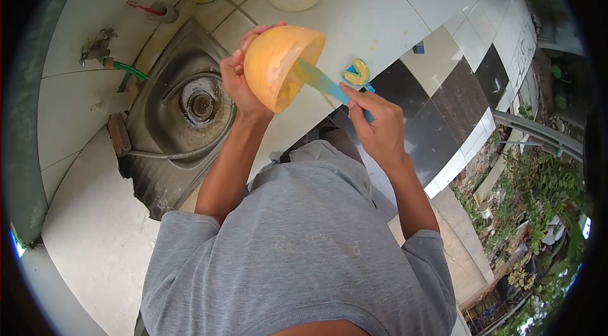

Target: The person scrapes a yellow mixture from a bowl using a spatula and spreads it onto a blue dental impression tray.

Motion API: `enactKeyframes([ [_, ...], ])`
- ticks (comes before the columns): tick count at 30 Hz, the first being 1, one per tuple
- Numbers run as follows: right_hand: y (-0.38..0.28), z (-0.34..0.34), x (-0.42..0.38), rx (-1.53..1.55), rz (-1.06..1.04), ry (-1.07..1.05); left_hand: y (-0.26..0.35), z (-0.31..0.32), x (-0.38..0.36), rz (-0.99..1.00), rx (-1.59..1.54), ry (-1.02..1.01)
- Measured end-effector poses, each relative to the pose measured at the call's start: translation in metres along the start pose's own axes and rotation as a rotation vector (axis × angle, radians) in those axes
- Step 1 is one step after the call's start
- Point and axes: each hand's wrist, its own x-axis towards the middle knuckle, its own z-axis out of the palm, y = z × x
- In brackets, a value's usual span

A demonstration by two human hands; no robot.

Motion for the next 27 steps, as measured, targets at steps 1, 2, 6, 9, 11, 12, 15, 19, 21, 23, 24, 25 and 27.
enactKeyframes([
  [1,0.003,0.011,-0.007,0.209,0.099,-0.089,-0.003,-0.004,-0.001,0.07,0.072,-0.002],
  [2,0.006,0.019,-0.012,0.421,0.198,-0.179,-0.007,-0.009,-0.002,0.143,0.144,0.001],
  [6,-0.001,0.026,-0.037,1.021,0.786,-0.388,-0.015,-0.027,-0.005,0.224,0.229,0.109],
  [9,0.012,0.036,-0.058,1.102,0.858,-0.034,-0.009,-0.036,-0.009,0.211,0.222,0.175],
  [11,0.037,0.039,-0.068,0.842,0.819,0.088,-0.003,-0.047,-0.009,0.198,0.229,0.189],
  [12,0.05,0.039,-0.071,0.586,0.76,0.203,0.0,-0.053,-0.009,0.19,0.24,0.196],
  [15,0.078,0.041,-0.074,-0.074,0.512,0.376,0.007,-0.064,-0.011,0.163,0.23,0.217],
  [19,0.082,0.04,-0.068,-0.266,0.423,0.368,0.011,-0.074,-0.017,0.133,0.218,0.227],
  [21,0.075,0.042,-0.063,-0.257,0.384,0.327,0.01,-0.076,-0.02,0.127,0.236,0.23],
  [23,0.077,0.049,-0.064,-0.272,0.371,0.321,0.009,-0.078,-0.024,0.115,0.219,0.244],
  [24,0.078,0.052,-0.064,-0.283,0.358,0.317,0.008,-0.078,-0.026,0.103,0.206,0.256],
  [25,0.078,0.053,-0.062,-0.284,0.355,0.314,0.008,-0.078,-0.028,0.106,0.204,0.259],
  [27,0.076,0.056,-0.061,-0.302,0.361,0.315,0.008,-0.077,-0.031,0.094,0.21,0.272],
])
